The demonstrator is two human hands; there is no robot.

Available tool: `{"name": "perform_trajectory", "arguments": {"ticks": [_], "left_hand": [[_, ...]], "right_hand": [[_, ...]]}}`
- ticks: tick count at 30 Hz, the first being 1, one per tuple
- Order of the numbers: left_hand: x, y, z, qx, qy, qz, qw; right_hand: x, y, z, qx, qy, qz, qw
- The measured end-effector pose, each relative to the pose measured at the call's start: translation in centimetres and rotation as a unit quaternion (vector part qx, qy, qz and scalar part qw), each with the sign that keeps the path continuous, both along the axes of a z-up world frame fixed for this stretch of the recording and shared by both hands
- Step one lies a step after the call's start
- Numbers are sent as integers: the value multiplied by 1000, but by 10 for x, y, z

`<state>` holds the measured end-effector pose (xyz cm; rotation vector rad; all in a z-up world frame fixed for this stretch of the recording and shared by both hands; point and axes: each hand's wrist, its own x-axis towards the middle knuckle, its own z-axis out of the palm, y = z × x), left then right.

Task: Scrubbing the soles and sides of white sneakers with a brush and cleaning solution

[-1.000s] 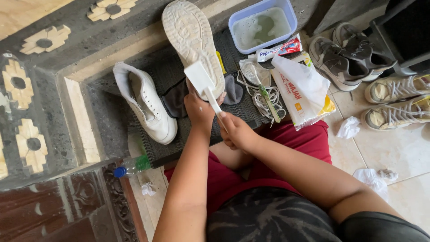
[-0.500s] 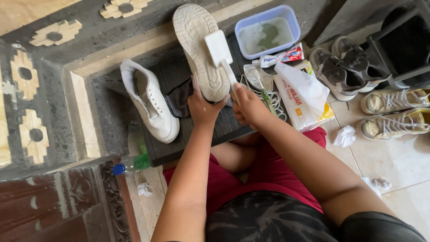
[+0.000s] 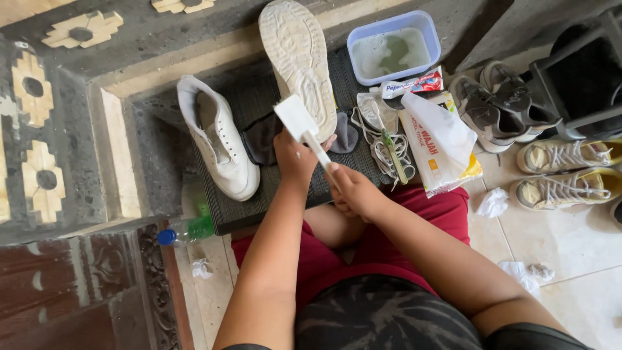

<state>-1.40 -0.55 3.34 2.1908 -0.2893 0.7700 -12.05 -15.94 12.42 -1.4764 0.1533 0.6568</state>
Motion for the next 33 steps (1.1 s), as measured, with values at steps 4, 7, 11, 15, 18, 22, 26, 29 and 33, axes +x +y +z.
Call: {"name": "perform_trajectory", "arguments": {"ticks": [4,7,11,15,18,22,26,29,33], "left_hand": [[-6,-2,31,8,-27,17,999],[-4,-2,16,11,-3,21,1000],[-6,-4,11,25,30,42,998],[-7,-3,16,29,40,33,998],[0,1,9,41,19,37,998],[-6,-3,22,33,-21,46,998],[-8,-4,22,32,-14,68,997],[-11,-2,26,26,-17,80,996],[-15,-9,30,34,-27,118,992]], "right_hand": [[-2,-16,16,25,9,-34,999],[8,-19,30,23,13,-52,998],[43,-15,42,32,-32,-61,997],[83,0,61,72,-82,-37,993],[93,18,59,94,-51,-36,994],[57,20,54,74,-33,-32,996],[10,-2,35,20,-2,-32,999],[-7,-22,18,48,34,-68,996],[-6,-38,25,111,45,-125,985]]}}
